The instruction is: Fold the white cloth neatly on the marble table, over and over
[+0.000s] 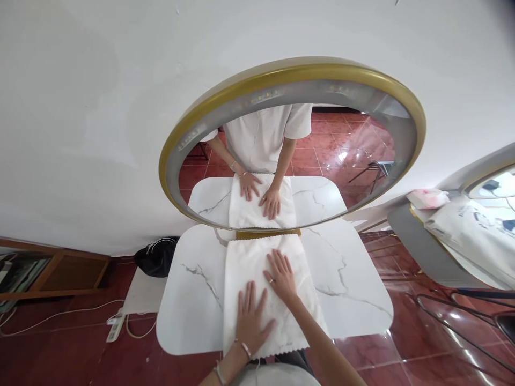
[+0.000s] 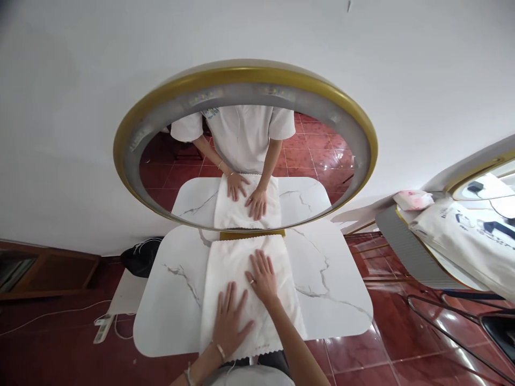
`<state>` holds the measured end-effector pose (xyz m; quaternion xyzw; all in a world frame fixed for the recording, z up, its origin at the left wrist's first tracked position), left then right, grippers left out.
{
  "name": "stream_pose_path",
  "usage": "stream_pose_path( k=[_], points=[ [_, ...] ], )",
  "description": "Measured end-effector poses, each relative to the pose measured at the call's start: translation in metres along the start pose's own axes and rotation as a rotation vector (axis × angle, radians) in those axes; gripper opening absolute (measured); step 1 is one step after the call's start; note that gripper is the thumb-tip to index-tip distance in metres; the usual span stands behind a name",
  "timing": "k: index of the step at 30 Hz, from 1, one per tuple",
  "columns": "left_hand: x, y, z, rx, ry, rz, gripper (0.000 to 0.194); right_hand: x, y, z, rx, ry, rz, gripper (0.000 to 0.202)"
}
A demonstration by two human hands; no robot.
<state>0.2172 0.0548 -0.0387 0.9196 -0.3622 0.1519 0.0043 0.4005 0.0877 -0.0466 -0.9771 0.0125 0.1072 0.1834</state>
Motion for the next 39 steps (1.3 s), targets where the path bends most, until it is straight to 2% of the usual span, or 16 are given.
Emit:
stream_pose_path(
  k=[4,6,9,12,16,22,26,29,31,34,39],
  points=[
    [0.045,-0.022,0.010,-0.076,0.099,0.086,0.080,0.048,0.057,-0.032,0.142,0.070,0.203,0.058],
    [0.058,-0.032,0.013,-0.099,0.138,0.096,0.079,0.058,0.094,-0.049,0.127,0.082,0.274,0.061],
    [0.063,-0.037,0.014,-0.110,0.165,0.107,0.080,0.049,0.136,-0.064,0.025,0.141,0.312,0.063],
    [0.054,-0.032,0.011,-0.108,0.166,0.129,0.078,0.029,0.147,-0.065,0.005,0.192,0.353,0.063],
    [0.027,-0.022,0.003,-0.068,0.117,0.106,0.076,0.005,0.124,-0.053,-0.019,0.179,0.276,0.064],
    [-0.034,-0.001,-0.016,0.022,0.001,0.001,0.073,-0.038,0.079,-0.026,-0.055,0.137,0.130,0.068],
    [-0.076,0.018,-0.033,0.048,-0.052,-0.087,0.074,-0.074,0.050,-0.004,-0.031,0.072,0.031,0.069],
    [-0.100,0.025,-0.044,0.068,-0.039,-0.114,0.068,-0.096,0.022,0.012,0.026,0.020,0.033,0.068],
    [-0.112,0.016,-0.049,0.084,-0.003,-0.153,0.058,-0.108,0.000,0.021,0.066,-0.012,0.057,0.067],
    [-0.126,-0.020,-0.053,0.129,0.006,-0.237,0.046,-0.117,-0.033,0.034,0.083,-0.025,0.092,0.067],
    [-0.148,-0.085,-0.050,0.165,-0.054,-0.253,0.051,-0.117,-0.073,0.056,0.061,0.013,0.146,0.067]
  ],
)
Point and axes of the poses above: each hand's wrist, its own y-axis away from the middle knuckle, its own z-axis out of the palm, x = y × z, the point moved 1 cm from there along -y, towards the middle knuckle, and after that the axes turned 3 degrees about -z, right-handed, at the moved point
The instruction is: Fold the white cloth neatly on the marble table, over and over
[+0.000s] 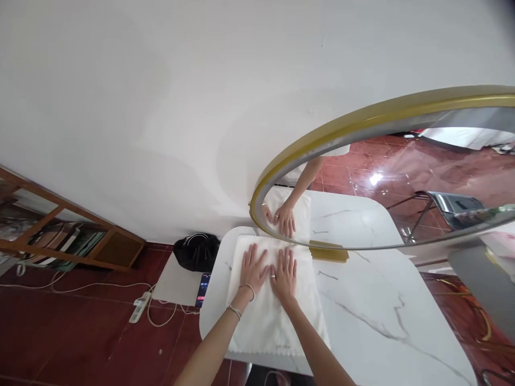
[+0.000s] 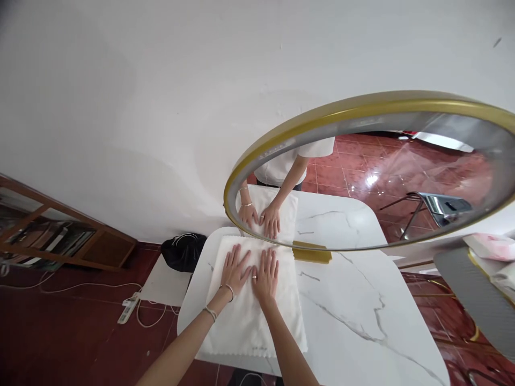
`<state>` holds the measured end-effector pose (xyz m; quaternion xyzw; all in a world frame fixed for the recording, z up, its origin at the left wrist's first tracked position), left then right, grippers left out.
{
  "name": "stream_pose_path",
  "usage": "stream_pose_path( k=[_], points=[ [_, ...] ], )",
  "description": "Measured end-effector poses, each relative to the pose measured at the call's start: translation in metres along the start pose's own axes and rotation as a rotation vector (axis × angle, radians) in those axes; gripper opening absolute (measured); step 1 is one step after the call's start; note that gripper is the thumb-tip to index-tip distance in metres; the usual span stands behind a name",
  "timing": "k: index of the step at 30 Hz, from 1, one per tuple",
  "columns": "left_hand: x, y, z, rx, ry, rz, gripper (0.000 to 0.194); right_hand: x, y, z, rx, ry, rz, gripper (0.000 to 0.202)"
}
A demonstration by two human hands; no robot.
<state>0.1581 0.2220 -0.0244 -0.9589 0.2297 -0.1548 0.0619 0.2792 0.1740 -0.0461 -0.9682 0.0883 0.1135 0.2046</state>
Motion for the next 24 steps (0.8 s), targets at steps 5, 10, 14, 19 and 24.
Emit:
stream_pose_path(
  k=[5,10,14,19,24],
  points=[
    [-0.022,-0.032,0.006,-0.049,-0.009,0.021,0.050,-0.014,-0.028,0.024,0.002,-0.002,0.041,0.059],
    [-0.048,-0.057,0.003,-0.046,-0.031,-0.005,0.048,-0.036,-0.072,0.042,-0.176,0.042,0.068,0.053],
    [-0.071,-0.066,-0.003,-0.031,-0.050,-0.100,0.047,-0.051,-0.101,0.049,-0.251,0.010,-0.030,0.054],
    [-0.092,-0.032,-0.015,-0.024,-0.086,-0.204,0.050,-0.073,-0.076,0.044,-0.219,-0.070,-0.235,0.053],
    [-0.090,0.052,-0.025,0.015,-0.133,-0.245,0.052,-0.093,0.008,0.019,-0.128,-0.196,-0.401,0.048]
  ],
)
Point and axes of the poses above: each hand's wrist, its own y-axis away from the middle knuckle, its own z-axis out of the palm, x = y × z, the point moved 1 cm from there along -y, towards the middle knuckle, and after that the axes turned 3 degrees about -z, right-handed, at the moved point
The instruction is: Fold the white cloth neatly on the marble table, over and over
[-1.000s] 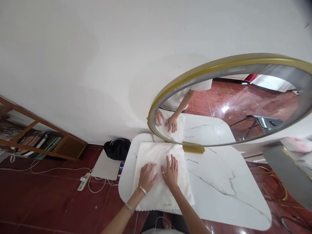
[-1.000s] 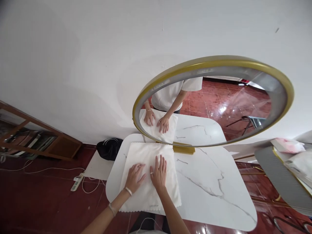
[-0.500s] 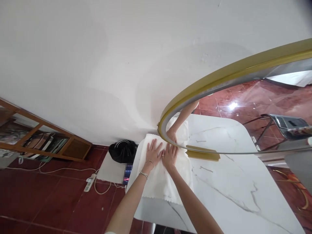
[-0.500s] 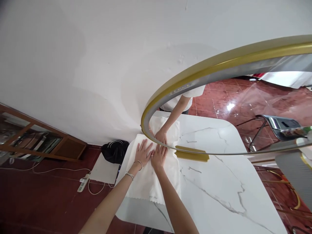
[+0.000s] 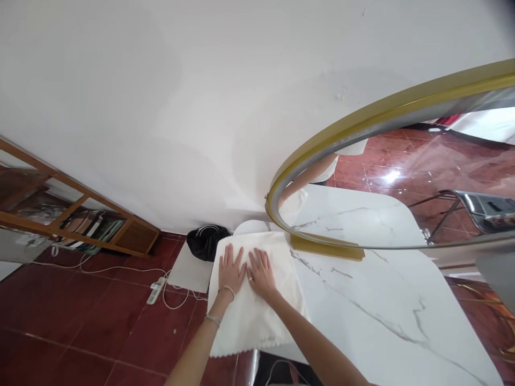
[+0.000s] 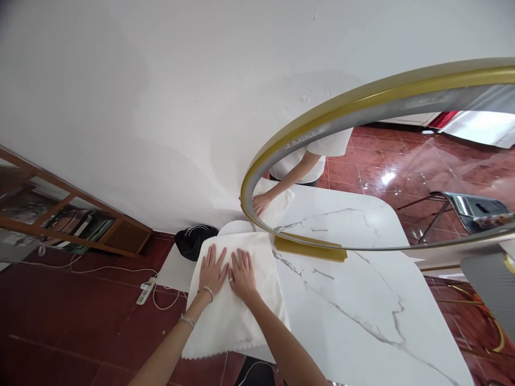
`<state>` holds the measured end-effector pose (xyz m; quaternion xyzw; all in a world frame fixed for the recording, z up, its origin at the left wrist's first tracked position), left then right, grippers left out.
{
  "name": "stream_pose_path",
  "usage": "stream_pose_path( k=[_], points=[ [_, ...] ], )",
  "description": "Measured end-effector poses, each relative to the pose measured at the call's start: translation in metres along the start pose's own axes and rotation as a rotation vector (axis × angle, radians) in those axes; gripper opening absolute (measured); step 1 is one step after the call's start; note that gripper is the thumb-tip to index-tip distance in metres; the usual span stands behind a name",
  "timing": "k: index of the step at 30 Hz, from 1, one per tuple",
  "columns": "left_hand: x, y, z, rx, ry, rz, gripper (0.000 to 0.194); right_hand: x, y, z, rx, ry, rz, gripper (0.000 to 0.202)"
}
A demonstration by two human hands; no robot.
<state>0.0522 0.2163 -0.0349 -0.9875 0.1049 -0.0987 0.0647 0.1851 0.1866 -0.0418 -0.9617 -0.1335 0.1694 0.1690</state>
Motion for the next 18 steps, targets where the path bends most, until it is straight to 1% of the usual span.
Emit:
stream_pose_path(
  k=[3,5,7,8,10,12,15,18],
  points=[
    [-0.006,0.057,-0.007,0.058,-0.024,0.026,0.054,-0.022,0.041,-0.014,-0.054,-0.014,-0.098,0.052],
    [-0.006,0.089,-0.011,0.068,-0.031,0.078,0.056,-0.027,0.060,-0.026,-0.103,-0.005,-0.159,0.062],
    [-0.001,0.111,-0.014,0.055,-0.034,0.134,0.058,-0.024,0.073,-0.036,-0.139,0.007,-0.197,0.070],
    [0.003,0.117,-0.015,0.053,-0.035,0.152,0.059,-0.021,0.077,-0.041,-0.147,0.015,-0.204,0.071],
    [0.017,0.120,-0.015,0.059,-0.037,0.173,0.062,-0.010,0.084,-0.048,-0.145,0.044,-0.189,0.069],
    [0.036,0.113,-0.012,0.062,-0.026,0.207,0.064,0.006,0.093,-0.054,-0.125,0.098,-0.140,0.066],
    [0.075,0.095,-0.002,0.022,0.029,0.327,0.068,0.035,0.115,-0.065,-0.084,0.202,-0.019,0.063],
    [0.121,0.083,0.011,-0.060,0.116,0.486,0.066,0.066,0.151,-0.080,-0.051,0.291,0.150,0.058]
  ],
)
Point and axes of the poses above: each hand's wrist, its own y-axis away from the middle knuckle, its own z-axis out of the palm, x = y × z, the point moved 1 cm from there along -y, towards the middle knuckle, and after that the axes turned 3 degrees about -z, right-handed, at the moved point
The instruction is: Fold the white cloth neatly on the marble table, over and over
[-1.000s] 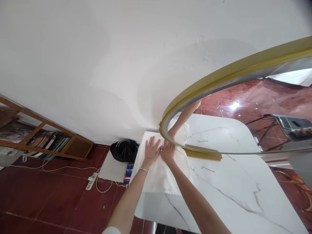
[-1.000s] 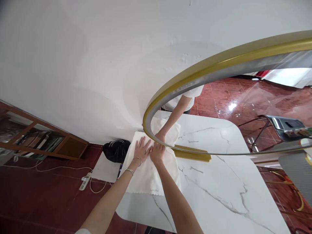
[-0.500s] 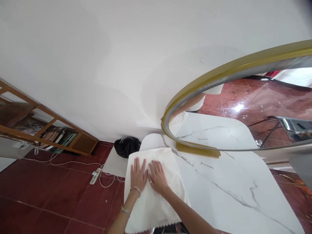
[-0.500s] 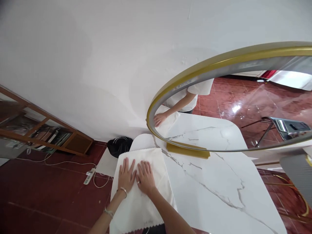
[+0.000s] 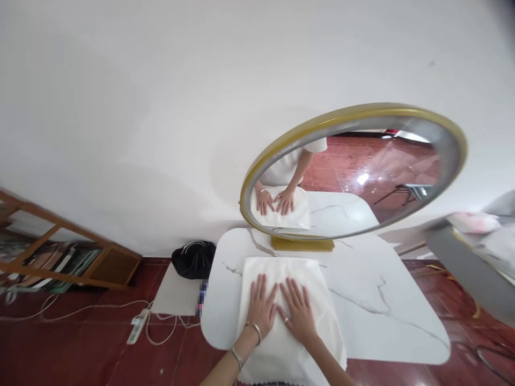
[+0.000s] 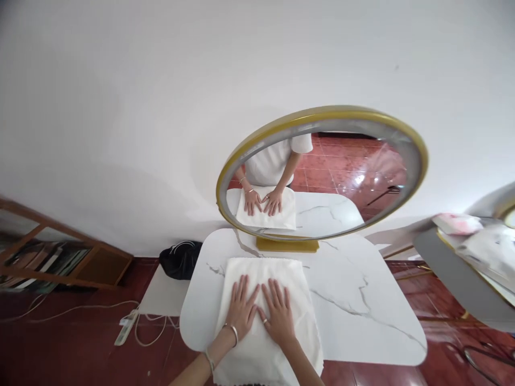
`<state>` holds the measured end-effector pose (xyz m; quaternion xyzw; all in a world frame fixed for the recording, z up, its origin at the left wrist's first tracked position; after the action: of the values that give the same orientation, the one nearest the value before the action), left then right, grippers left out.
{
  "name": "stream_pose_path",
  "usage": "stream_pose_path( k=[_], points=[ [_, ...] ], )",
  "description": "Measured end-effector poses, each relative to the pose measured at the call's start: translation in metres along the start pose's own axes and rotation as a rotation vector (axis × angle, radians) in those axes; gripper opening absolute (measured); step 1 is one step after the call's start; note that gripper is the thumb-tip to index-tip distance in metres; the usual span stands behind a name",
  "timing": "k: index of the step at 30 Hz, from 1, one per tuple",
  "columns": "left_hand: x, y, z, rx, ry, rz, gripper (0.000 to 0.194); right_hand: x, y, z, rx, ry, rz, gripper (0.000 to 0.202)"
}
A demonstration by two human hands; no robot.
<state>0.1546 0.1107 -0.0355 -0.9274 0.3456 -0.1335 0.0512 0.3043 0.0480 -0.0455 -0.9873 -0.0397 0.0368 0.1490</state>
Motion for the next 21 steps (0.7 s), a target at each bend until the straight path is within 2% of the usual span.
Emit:
stream_pose_path(
  k=[3,5,7,9,13,18,21],
  points=[
    [0.035,-0.023,0.015,-0.069,0.099,0.124,0.061,0.031,0.034,-0.003,0.020,0.095,0.267,0.057],
    [0.051,-0.033,0.022,-0.093,0.142,0.174,0.058,0.044,0.049,-0.003,0.037,0.158,0.457,0.062],
    [0.057,-0.038,0.025,-0.097,0.158,0.197,0.056,0.048,0.055,-0.001,0.028,0.190,0.584,0.066],
    [0.052,-0.038,0.024,-0.084,0.151,0.189,0.055,0.044,0.050,0.003,-0.010,0.183,0.614,0.065],
    [0.015,-0.022,0.013,-0.023,0.084,0.086,0.054,0.017,0.022,0.012,-0.033,0.107,0.488,0.060],
    [-0.050,0.022,-0.001,0.095,0.015,-0.110,0.051,-0.033,-0.020,0.032,0.060,0.000,0.220,0.052],
    [-0.089,0.037,-0.002,0.190,0.087,-0.309,0.045,-0.046,-0.047,0.044,0.083,-0.013,0.223,0.045]
  ],
)
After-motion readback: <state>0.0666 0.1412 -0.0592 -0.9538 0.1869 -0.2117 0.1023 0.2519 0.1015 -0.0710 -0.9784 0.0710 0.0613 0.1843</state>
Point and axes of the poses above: each hand's wrist, its own y-axis away from the middle knuckle, its own z-axis out of the palm, x = y × z, the point moved 1 cm from there along -y, towards the middle knuckle, and after that the axes turned 3 degrees about -z, right-handed, at the moved point
